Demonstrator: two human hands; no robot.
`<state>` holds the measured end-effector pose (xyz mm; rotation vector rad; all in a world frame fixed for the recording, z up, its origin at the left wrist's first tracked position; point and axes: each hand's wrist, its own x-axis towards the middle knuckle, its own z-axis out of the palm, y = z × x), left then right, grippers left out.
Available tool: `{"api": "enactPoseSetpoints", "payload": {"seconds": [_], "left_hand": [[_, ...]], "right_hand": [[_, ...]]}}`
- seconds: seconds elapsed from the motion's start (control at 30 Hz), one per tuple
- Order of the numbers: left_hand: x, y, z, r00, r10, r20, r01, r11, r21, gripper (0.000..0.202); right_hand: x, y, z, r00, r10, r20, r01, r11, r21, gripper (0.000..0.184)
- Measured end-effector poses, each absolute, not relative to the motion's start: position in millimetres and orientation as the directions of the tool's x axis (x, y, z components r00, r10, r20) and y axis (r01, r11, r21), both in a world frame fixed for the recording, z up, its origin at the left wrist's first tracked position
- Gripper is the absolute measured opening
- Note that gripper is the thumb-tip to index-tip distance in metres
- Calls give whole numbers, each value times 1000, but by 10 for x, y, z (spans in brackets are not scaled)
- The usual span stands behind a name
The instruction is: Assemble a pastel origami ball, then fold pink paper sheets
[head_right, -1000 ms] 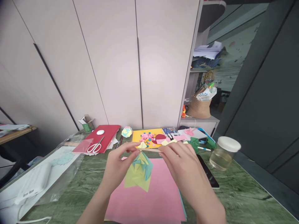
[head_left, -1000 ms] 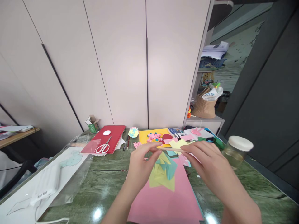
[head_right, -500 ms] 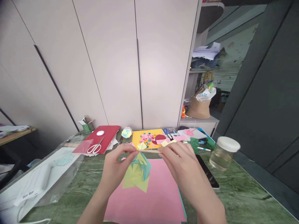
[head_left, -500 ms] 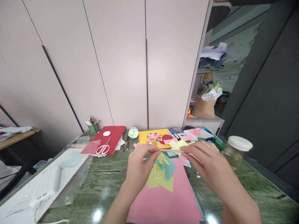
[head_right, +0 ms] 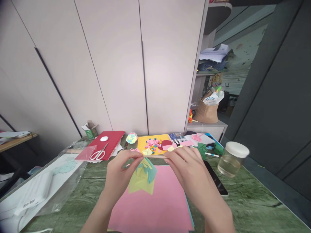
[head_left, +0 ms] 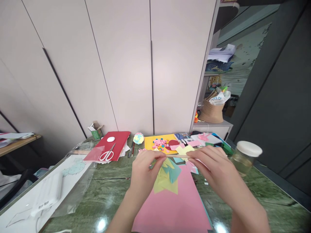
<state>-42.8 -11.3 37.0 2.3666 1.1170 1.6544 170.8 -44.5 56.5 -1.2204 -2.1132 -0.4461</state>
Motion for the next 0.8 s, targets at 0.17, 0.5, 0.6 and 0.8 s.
{"api": "enactPoseSetpoints", "payload": {"seconds": [0.17, 0.5, 0.6, 0.8], "left_hand": [[-432, -100, 362, 178, 555, 813, 552, -740, 384, 7], [-430, -82, 356, 219, 600, 769, 643, -682, 349, 6], [-437, -74, 344, 236, 619, 749, 655, -671, 348, 7], [-426, -64, 332, 257, 641, 723, 664, -661, 350, 8]], "right_hand": [[1687, -450, 571, -349, 671, 654, 878, 478, -21, 21], [1656, -431, 563, -327, 718, 614, 880, 469, -80, 15], [1650, -414, 552, -317, 707, 632, 881, 466, -79, 12], [1666, -370, 531, -309, 665, 679, 886, 462, -49, 11]]}}
